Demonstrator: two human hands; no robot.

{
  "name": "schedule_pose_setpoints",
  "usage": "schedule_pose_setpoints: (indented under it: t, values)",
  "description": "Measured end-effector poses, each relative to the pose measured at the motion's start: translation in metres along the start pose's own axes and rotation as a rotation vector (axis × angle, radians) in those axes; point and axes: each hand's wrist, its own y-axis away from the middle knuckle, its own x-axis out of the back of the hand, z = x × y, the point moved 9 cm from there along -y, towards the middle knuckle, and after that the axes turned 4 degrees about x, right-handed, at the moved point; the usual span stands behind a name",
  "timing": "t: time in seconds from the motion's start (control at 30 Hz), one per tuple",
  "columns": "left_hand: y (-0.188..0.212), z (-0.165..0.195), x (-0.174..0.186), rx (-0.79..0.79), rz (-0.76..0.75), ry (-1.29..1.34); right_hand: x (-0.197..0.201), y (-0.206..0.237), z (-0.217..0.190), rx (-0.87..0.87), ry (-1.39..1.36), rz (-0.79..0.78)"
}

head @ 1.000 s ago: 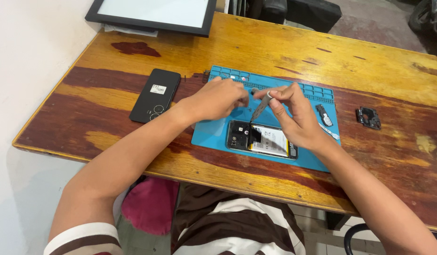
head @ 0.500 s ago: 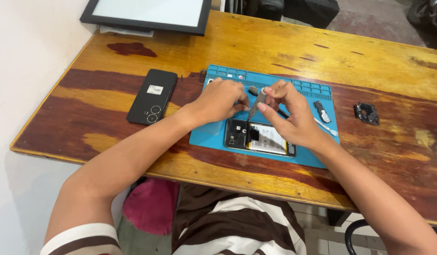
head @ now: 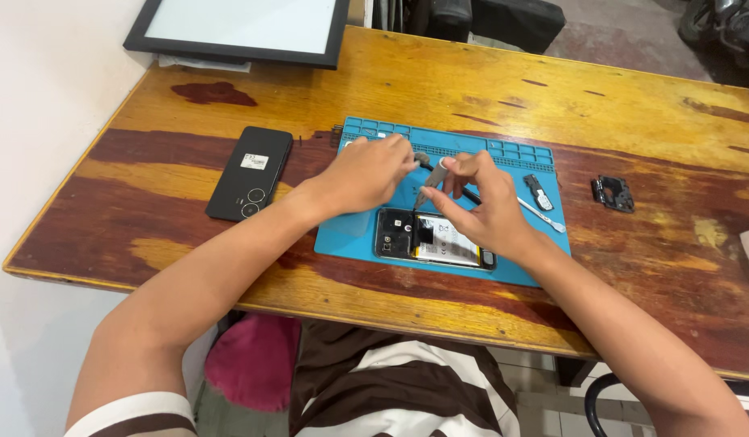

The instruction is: The person uses a screwdriver to remove and install screws on a disassembled smartphone placed on a blue mat. They handle small screws and a transparent camera module, positioning the module over the phone's rear camera area.

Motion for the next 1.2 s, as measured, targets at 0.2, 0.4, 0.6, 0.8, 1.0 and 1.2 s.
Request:
schedule_pose_setpoints:
  t: [0.2, 0.4, 0.6, 0.8, 1.0, 1.2]
  values:
    - [-0.004, -0.006, 0.033, 0.068, 0.045, 0.106, 0.000, -0.005, -0.017, 0.088, -0.011, 0.000]
    - [-0.004, -0.001, 0.037, 0.032, 0.032, 0.130, -0.002, -0.005, -0.016, 0.059, 0.023, -0.009]
    - [-0.005, 0.001, 0.038, 0.068, 0.046, 0.190, -0.001, -0.001, -0.004, -0.031, 0.033, 0.014]
    - [-0.004, -0.015, 0.035, 0.230, 0.036, 0.253, 0.000, -0.001, -0.007, 0.020, 0.072, 0.020]
    - [-0.008, -0.023, -0.004, 0.339, -0.148, 0.819, 0.018, 0.003, -0.029, 0.241, -0.033, 0.175]
    - [-0.003, -0.017, -0.020, 0.410, -0.228, 0.996, 0.033, 0.009, -0.034, 0.255, 0.069, 0.265]
